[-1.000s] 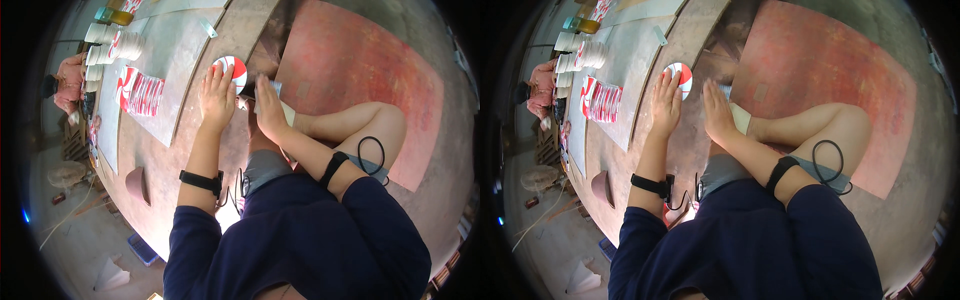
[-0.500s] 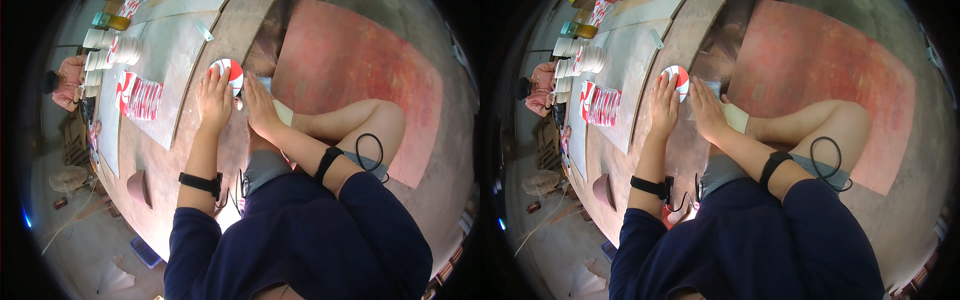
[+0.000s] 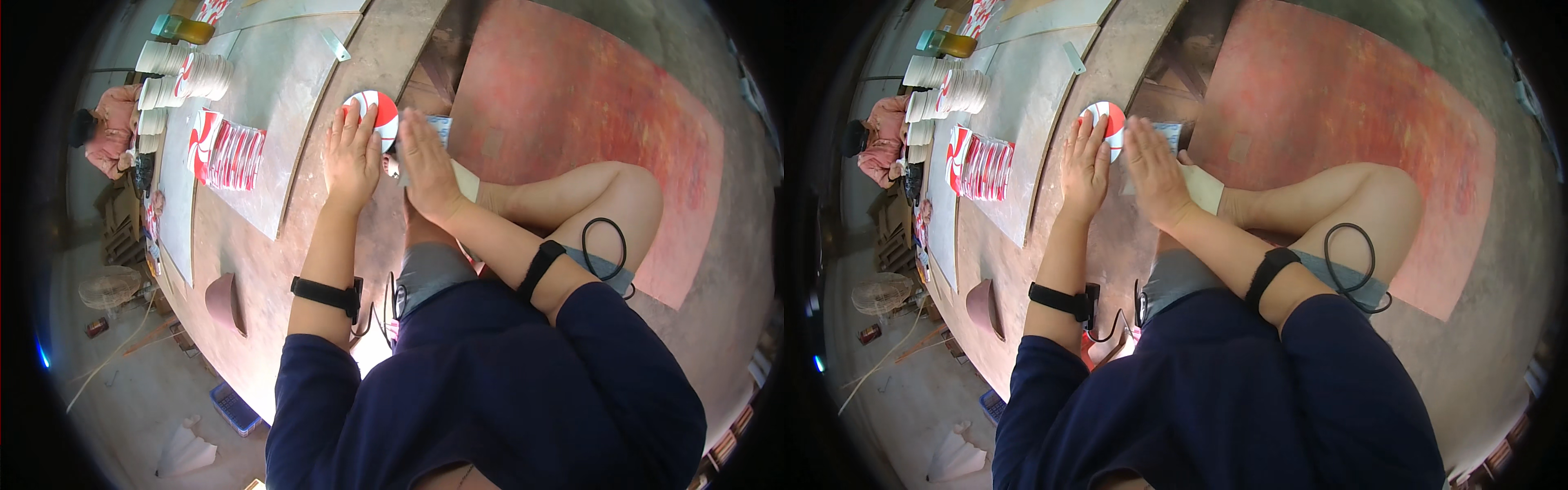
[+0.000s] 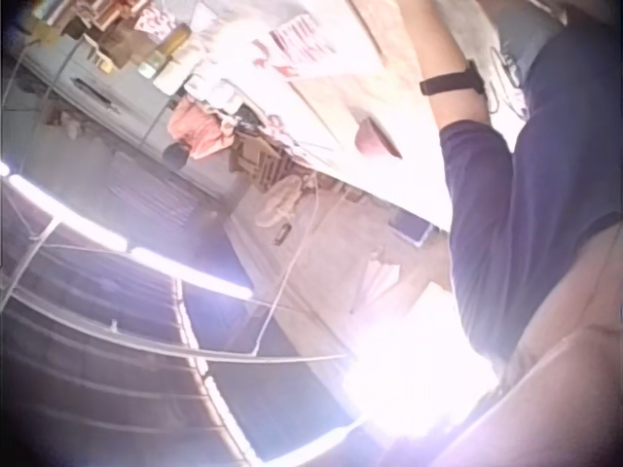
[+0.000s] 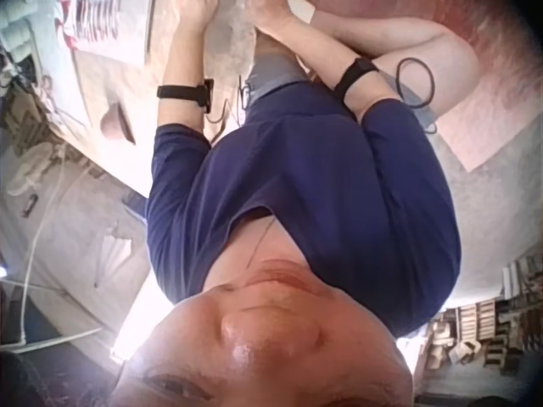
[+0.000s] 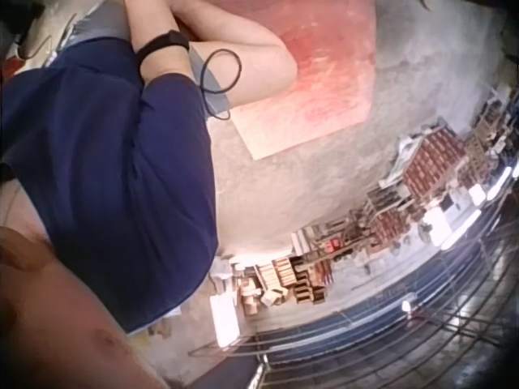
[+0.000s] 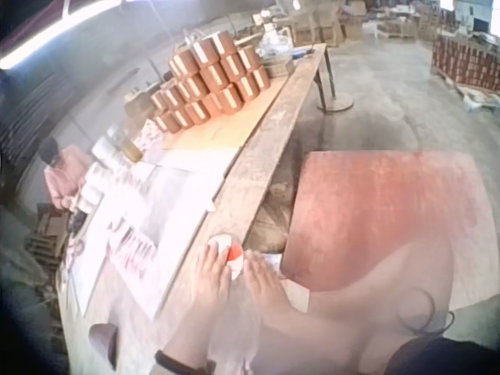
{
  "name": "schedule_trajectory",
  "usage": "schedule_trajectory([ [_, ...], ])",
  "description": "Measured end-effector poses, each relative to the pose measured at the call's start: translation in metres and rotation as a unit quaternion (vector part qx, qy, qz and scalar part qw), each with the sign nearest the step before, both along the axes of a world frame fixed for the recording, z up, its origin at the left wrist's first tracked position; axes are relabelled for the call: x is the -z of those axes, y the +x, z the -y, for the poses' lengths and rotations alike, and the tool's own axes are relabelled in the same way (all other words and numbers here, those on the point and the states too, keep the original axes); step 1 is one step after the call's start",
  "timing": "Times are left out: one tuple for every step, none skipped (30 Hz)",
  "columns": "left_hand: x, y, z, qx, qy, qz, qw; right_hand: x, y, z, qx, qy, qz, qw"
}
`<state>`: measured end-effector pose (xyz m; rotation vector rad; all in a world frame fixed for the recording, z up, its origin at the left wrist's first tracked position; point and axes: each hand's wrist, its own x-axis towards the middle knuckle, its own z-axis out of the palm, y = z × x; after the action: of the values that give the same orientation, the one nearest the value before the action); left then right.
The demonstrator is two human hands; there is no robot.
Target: Using sandpaper to smooth the edges and surfaces of small decorative ceramic discs with a red and white pattern.
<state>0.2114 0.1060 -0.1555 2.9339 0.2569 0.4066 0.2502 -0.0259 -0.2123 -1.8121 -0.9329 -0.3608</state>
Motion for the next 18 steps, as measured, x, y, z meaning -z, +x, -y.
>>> schedule_trajectory([
  [-0.001, 0.002, -0.001, 0.001, 0.002, 0.004, 1.000, 0.004, -0.003, -0.004, -0.016, -0.010, 0.015, 1.000],
  [0.000, 0.001, 0.000, 0.003, 0.002, 0.005, 1.000, 0.012, -0.007, -0.003, -0.015, -0.011, 0.016, 1.000],
  [0.001, -0.001, 0.000, 0.002, 0.002, 0.003, 1.000, 0.018, -0.010, 0.000, -0.007, -0.061, -0.008, 0.998],
  [0.002, -0.001, 0.000, 0.001, 0.002, 0.001, 1.000, 0.023, -0.010, 0.002, 0.000, -0.110, -0.032, 0.993],
  [0.002, 0.000, -0.002, 0.001, 0.003, 0.002, 1.000, 0.029, -0.007, 0.003, 0.017, -0.087, -0.063, 0.994],
  [0.001, 0.001, -0.002, 0.003, -0.001, 0.004, 1.000, 0.026, -0.004, 0.001, 0.016, -0.087, -0.063, 0.994],
  [0.001, -0.001, 0.000, 0.005, -0.007, 0.005, 1.000, 0.016, -0.003, 0.001, 0.006, -0.023, -0.033, 0.999],
  [0.001, -0.003, 0.001, 0.004, -0.009, 0.002, 1.000, 0.007, -0.004, 0.000, -0.003, 0.041, -0.003, 0.999],
  [0.000, 0.000, 0.000, 0.001, -0.003, 0.002, 1.000, 0.000, -0.003, -0.004, -0.011, 0.028, 0.020, 0.999],
  [-0.001, 0.002, -0.001, -0.002, 0.004, 0.001, 1.000, 0.003, -0.005, -0.004, -0.010, 0.028, 0.021, 0.999],
  [0.002, 0.000, -0.001, 0.002, -0.001, 0.006, 1.000, 0.012, -0.009, -0.003, -0.014, -0.021, -0.004, 1.000],
  [0.002, 0.002, -0.001, 0.004, 0.001, 0.008, 1.000, 0.023, -0.010, -0.005, -0.017, -0.067, -0.027, 0.997],
  [0.003, 0.001, -0.001, 0.004, 0.001, 0.006, 1.000, 0.030, -0.011, -0.005, 0.017, -0.097, -0.041, 0.994],
  [0.003, 0.001, -0.001, 0.004, 0.000, 0.003, 1.000, 0.037, -0.011, -0.003, 0.017, -0.095, -0.040, 0.994],
  [0.002, 0.000, 0.000, 0.003, -0.001, 0.002, 1.000, 0.030, -0.010, 0.003, 0.009, -0.066, -0.053, 0.996],
  [0.001, 0.001, 0.000, 0.001, -0.003, 0.002, 1.000, 0.024, -0.010, 0.006, 0.001, -0.036, -0.065, 0.997],
  [0.001, 0.000, 0.000, -0.001, -0.006, 0.003, 1.000, 0.018, -0.008, -0.004, 0.011, 0.035, -0.013, 0.999],
  [0.001, 0.000, -0.001, -0.001, -0.006, 0.004, 1.000, 0.011, -0.009, -0.006, 0.011, 0.035, -0.012, 0.999],
])
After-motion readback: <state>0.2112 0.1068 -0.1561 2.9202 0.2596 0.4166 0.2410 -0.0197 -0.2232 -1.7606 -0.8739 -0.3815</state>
